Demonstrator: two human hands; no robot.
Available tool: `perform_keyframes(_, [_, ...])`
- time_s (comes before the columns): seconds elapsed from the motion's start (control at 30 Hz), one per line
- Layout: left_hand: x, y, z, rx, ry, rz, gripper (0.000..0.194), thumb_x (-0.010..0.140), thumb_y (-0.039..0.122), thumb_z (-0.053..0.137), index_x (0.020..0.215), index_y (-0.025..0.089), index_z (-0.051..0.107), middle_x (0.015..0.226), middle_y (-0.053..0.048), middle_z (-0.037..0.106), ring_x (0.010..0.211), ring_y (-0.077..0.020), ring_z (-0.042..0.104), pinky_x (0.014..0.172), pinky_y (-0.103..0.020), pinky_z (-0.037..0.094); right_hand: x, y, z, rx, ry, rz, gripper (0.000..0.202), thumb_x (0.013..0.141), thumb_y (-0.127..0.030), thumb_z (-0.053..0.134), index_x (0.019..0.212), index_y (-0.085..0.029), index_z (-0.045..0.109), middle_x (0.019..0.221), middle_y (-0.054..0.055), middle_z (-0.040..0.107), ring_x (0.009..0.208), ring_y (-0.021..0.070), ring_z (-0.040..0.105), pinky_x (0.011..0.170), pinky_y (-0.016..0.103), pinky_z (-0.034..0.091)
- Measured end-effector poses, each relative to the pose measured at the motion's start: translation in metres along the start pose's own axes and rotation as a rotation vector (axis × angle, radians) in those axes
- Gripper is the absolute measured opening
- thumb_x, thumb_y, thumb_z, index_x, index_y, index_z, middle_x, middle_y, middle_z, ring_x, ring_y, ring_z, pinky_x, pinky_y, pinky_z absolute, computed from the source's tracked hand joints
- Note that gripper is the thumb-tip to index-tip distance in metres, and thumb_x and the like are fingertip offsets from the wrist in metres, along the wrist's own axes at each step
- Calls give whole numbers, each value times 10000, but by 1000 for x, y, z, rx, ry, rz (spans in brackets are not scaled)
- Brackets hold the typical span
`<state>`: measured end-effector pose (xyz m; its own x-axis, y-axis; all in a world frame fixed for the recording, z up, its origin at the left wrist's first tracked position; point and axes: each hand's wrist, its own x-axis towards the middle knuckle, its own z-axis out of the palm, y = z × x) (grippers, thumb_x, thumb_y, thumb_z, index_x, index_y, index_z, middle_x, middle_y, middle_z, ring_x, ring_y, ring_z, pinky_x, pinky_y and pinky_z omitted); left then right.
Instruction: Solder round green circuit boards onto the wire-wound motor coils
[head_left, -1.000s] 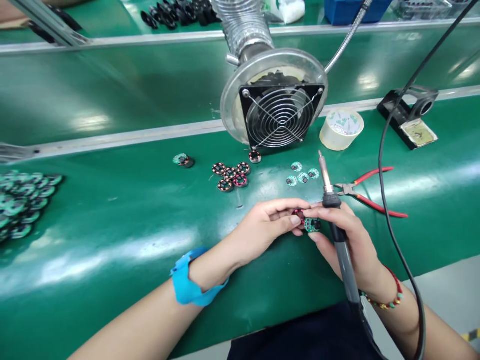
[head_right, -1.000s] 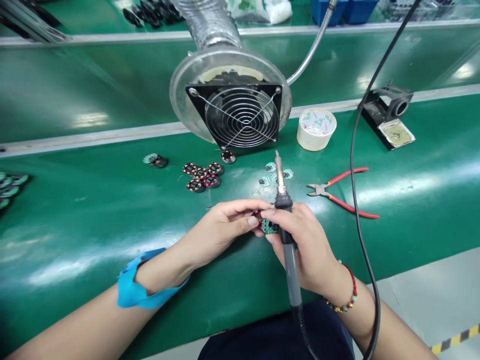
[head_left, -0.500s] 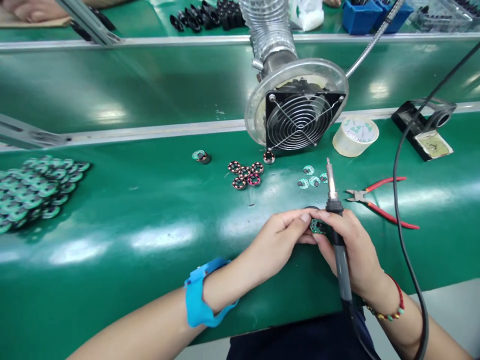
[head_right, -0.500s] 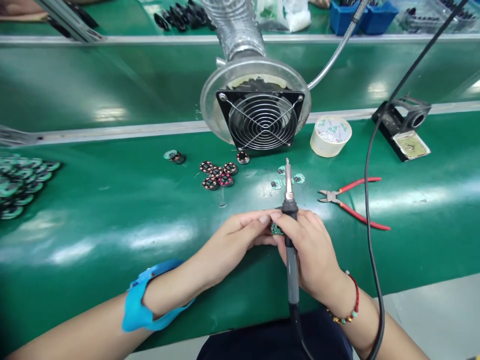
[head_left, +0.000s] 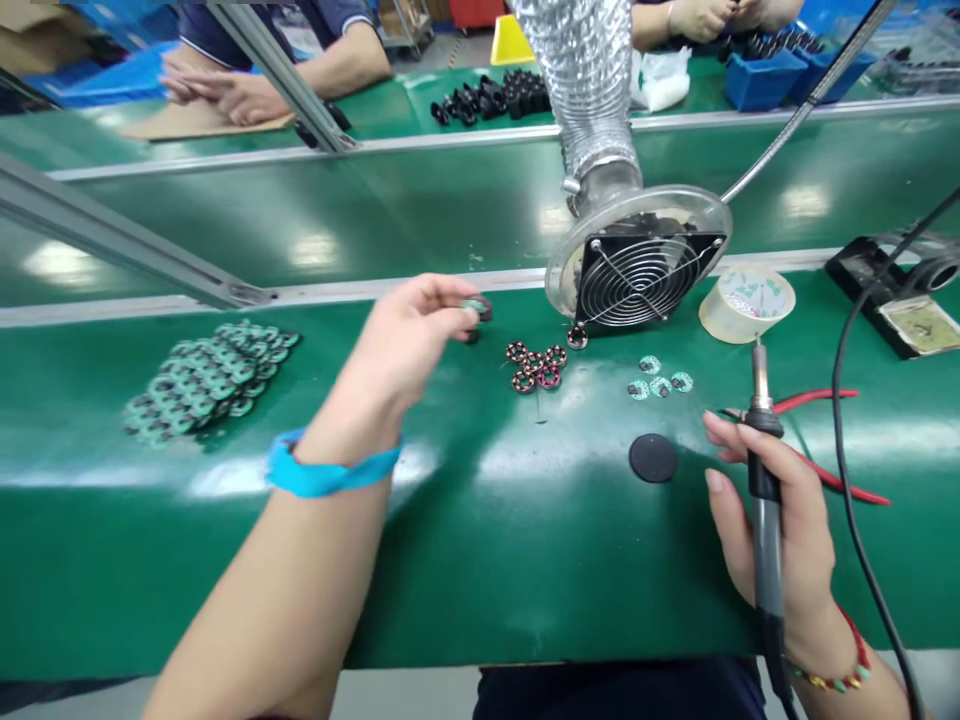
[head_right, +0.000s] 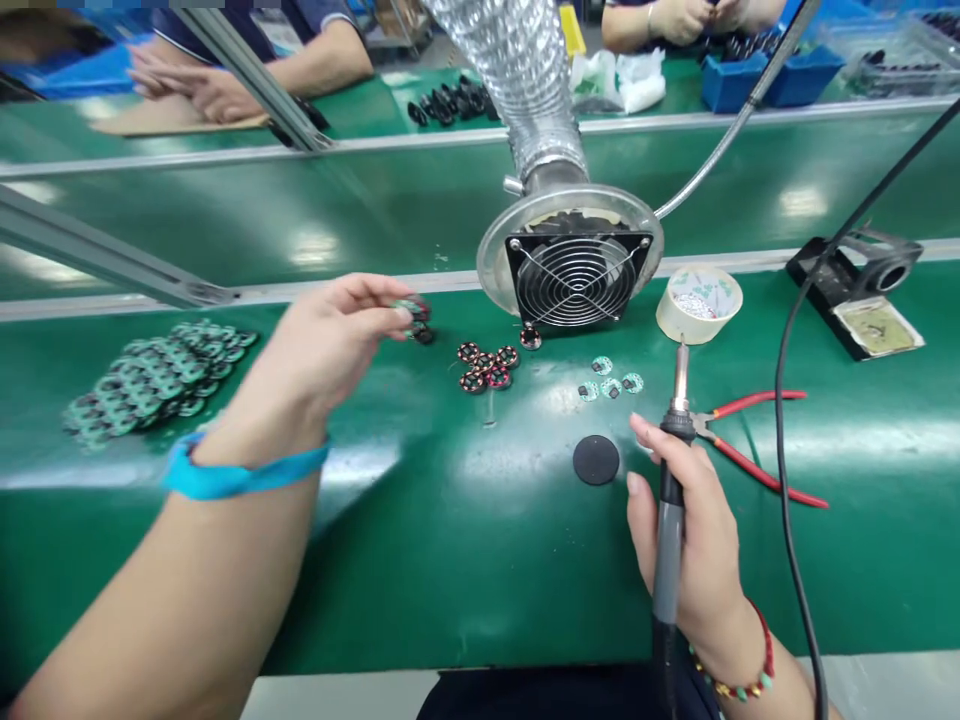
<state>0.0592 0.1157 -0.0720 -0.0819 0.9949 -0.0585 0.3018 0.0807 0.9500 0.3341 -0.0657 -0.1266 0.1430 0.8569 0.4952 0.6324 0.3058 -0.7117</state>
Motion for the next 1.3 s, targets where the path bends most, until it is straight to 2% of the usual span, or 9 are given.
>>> perform_keyframes(0.13, [31, -30, -45, 198, -15, -172, 151, 575, 130, 655, 726, 146, 657, 645, 3, 617, 623, -135, 514, 598, -269, 393, 1, 0, 2, -1, -10, -5, 532, 839, -92, 627, 1329, -258, 500, 1257, 76, 651, 1054, 233, 639, 893, 442, 523])
perform_keyframes(0.33, [35, -54, -53, 299, -36, -184, 242, 628, 214, 628, 851, 125, 665, 736, -40, 647, 656, -165, 564, 649, -307, 453, 1, 2, 3, -29, -22, -3, 482, 854, -131, 624, 1309, -250, 516, 1226, 82, 667, 1015, 228, 652, 861, 432, 544])
perform_keyframes(0.5, [18, -37, -31, 454, 18, 96, 282, 765, 234, 590, 1030, 144, 628, 937, -32, 593, 828, -177, 538, 827, -339, 445, -1, 4, 3, -22, -21, -4, 473, 850, -132, 627, 1296, -251, 524, 1204, 87, 679, 984, 233, 657, 837, 440, 565])
perform_keyframes(0.67, [1, -39, 5, 712, -406, 446, 431, 785, 113, 515, 1205, 169, 590, 1200, -96, 546, 1091, -237, 509, 1012, -407, 405, -1, 5, 3, -5, -44, 2, 468, 849, -113, 622, 1288, -248, 532, 1196, 89, 682, 1011, 233, 665, 872, 434, 564])
perform_keyframes(0.77, [1, -44, 12, 800, -435, 475, 347, 835, 145, 491, 1161, 163, 610, 1123, -103, 573, 1084, -257, 505, 1007, -431, 398, -1, 5, 2, 1, -51, 6, 461, 855, -111, 615, 1286, -254, 533, 1198, 88, 680, 1024, 235, 671, 892, 439, 564])
perform_keyframes(0.93, [-10, -26, 11, 556, -372, 414, 274, 851, 236, 562, 1108, 164, 624, 966, -52, 562, 767, -164, 535, 747, -323, 471, -1, 2, 5, 30, -80, -42, 447, 876, -98, 586, 1289, -257, 528, 1093, 61, 726, 972, 214, 702, 857, 399, 587])
perform_keyframes(1.07, [-49, -3, 33, 257, -661, 518, 250, 865, 231, 600, 1113, 199, 616, 1040, -55, 596, 854, -161, 568, 801, -298, 478, 0, -5, 10, 155, -132, 9, 425, 947, -117, 487, 1345, -264, 459, 1057, 53, 739, 833, 173, 735, 790, 360, 615])
perform_keyframes(1.17, [-80, 8, 54, 234, -891, 594, 270, 893, 168, 558, 1158, 214, 586, 1066, -61, 641, 953, -185, 570, 838, -303, 471, 3, -11, 7, 260, -258, 55, 410, 964, -188, 491, 1361, -268, 425, 1129, 69, 710, 925, 182, 727, 811, 342, 619])
perform_keyframes(1.3, [-102, 9, 70, 231, -944, 779, 320, 924, 95, 456, 1203, 215, 558, 1022, -61, 680, 921, -189, 541, 849, -331, 447, 7, -16, -3, 257, -406, 55, 522, 898, -286, 620, 1372, -264, 403, 1267, 90, 624, 1155, 227, 636, 921, 334, 583])
